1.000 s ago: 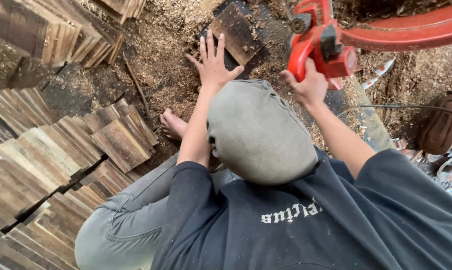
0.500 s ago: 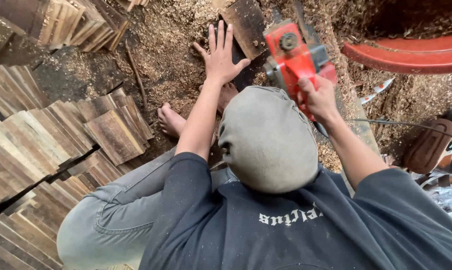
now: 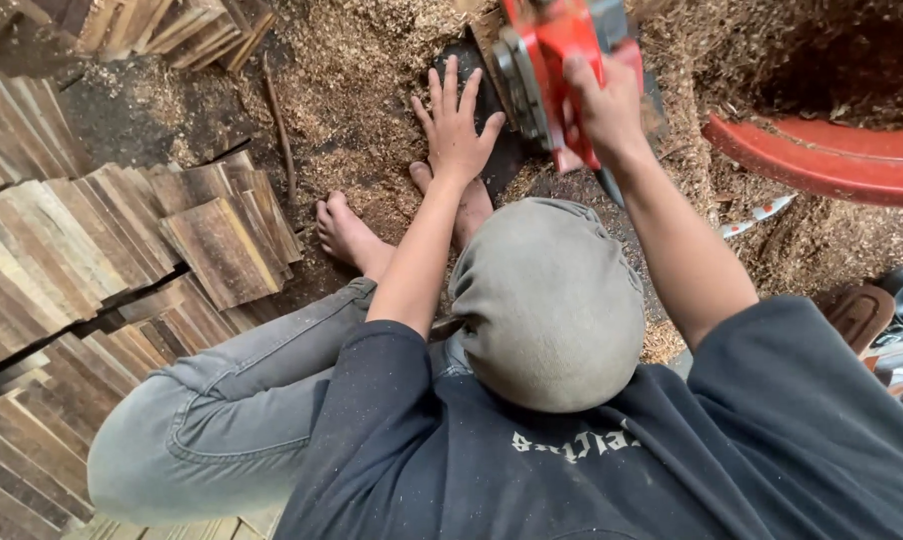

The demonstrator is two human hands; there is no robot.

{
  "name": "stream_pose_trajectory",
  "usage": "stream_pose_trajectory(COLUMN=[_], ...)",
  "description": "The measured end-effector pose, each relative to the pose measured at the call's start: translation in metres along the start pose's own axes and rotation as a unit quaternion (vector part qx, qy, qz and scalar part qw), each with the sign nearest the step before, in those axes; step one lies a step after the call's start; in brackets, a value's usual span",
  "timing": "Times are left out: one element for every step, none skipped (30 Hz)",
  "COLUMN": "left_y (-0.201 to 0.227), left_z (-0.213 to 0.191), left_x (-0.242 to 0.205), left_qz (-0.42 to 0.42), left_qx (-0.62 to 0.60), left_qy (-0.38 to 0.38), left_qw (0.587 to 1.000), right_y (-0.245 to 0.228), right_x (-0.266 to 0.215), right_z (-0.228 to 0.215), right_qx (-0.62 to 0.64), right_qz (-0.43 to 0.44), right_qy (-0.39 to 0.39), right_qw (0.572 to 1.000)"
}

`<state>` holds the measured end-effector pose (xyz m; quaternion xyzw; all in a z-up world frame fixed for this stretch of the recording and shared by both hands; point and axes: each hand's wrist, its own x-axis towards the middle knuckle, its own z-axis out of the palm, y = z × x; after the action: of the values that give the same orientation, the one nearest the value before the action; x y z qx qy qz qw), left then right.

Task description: The person is using an electric hand planer to smooth the surface of small wooden shingles, working through a large stack.

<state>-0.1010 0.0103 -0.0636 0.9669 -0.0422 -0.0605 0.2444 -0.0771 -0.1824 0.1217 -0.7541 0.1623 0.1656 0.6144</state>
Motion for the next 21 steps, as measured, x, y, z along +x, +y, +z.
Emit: stream_pose_trajectory(left_y=[0.000,0.000,0.002,0.005,0.009,0.010,0.009,0.007,0.005,0.002,0.001,-0.002,-0.004,-0.007,-0.008,-0.008,-0.008,-0.005,-0.002,0.001,0.000], left_z=[0.001,0.003,-0.004,-0.011,-0.018,-0.017,-0.019,-0.020,-0.024,-0.028,-0.031,-0.034,-0.036,-0.037,-0.040,-0.043,-0.046,-0.049,-0.053,-0.057,-0.057], left_x=[0.000,-0.001,-0.002,-0.004,0.001,0.001,0.000,-0.001,0.000,0.001,0.001,0.013,0.019,0.025,0.035,0.045,0.056,0.060,0.066,0.071,0.074], left_qz=[-0.004,-0.007,-0.007,-0.015,-0.019,-0.015,-0.015,-0.015,-0.012,-0.009,-0.011,-0.012,-0.004,0.005,0.004,0.028,0.054,0.055,0.070,0.085,0.085], left_qx=[0.002,0.003,0.004,0.000,-0.004,-0.005,-0.001,0.002,0.002,-0.019,-0.041,-0.041,-0.034,-0.027,-0.029,-0.006,0.018,0.017,0.019,0.021,0.020], left_qy=[-0.003,-0.005,-0.006,-0.026,-0.041,-0.038,-0.040,-0.042,-0.038,-0.032,-0.026,-0.020,0.009,0.039,0.039,0.036,0.032,0.032,0.012,-0.008,-0.007], left_qw=[1.000,1.000,1.000,1.000,0.999,0.999,0.999,0.999,0.999,0.999,0.999,0.999,0.999,0.999,0.999,0.999,0.998,0.998,0.997,0.996,0.996], right_y=[-0.010,-0.019,-0.027,-0.036,-0.048,-0.048,-0.048,-0.048,-0.047,-0.045,-0.044,-0.040,-0.032,-0.024,-0.005,0.014,0.034,0.072,0.109,0.147,0.121], right_x=[0.011,0.022,0.030,0.036,0.045,0.044,0.043,0.041,0.039,0.037,0.035,0.018,-0.002,-0.022,-0.036,-0.049,-0.063,-0.068,-0.071,-0.074,-0.085], right_z=[0.006,0.013,0.017,0.021,0.023,0.021,0.022,0.024,0.023,0.024,0.024,0.020,0.016,0.012,0.008,0.003,-0.002,-0.006,-0.011,-0.016,-0.005], right_qx=[0.021,0.043,0.044,0.018,-0.008,-0.008,0.006,0.021,0.021,0.040,0.057,0.055,0.027,-0.001,-0.003,-0.018,-0.032,-0.033,-0.083,-0.132,-0.133], right_qz=[-0.016,-0.032,-0.032,-0.003,0.022,0.017,0.006,-0.005,-0.010,-0.026,-0.041,-0.045,-0.031,-0.017,-0.017,-0.024,-0.032,-0.031,-0.012,0.007,0.005], right_qy=[0.007,0.014,0.015,0.014,0.017,0.020,0.014,0.009,0.011,0.004,-0.008,-0.011,-0.002,0.007,0.007,0.006,0.007,0.008,0.028,0.048,0.048], right_qw=[1.000,0.998,0.998,1.000,1.000,1.000,1.000,1.000,1.000,0.999,0.998,0.997,0.999,1.000,1.000,1.000,0.999,0.999,0.996,0.990,0.990])
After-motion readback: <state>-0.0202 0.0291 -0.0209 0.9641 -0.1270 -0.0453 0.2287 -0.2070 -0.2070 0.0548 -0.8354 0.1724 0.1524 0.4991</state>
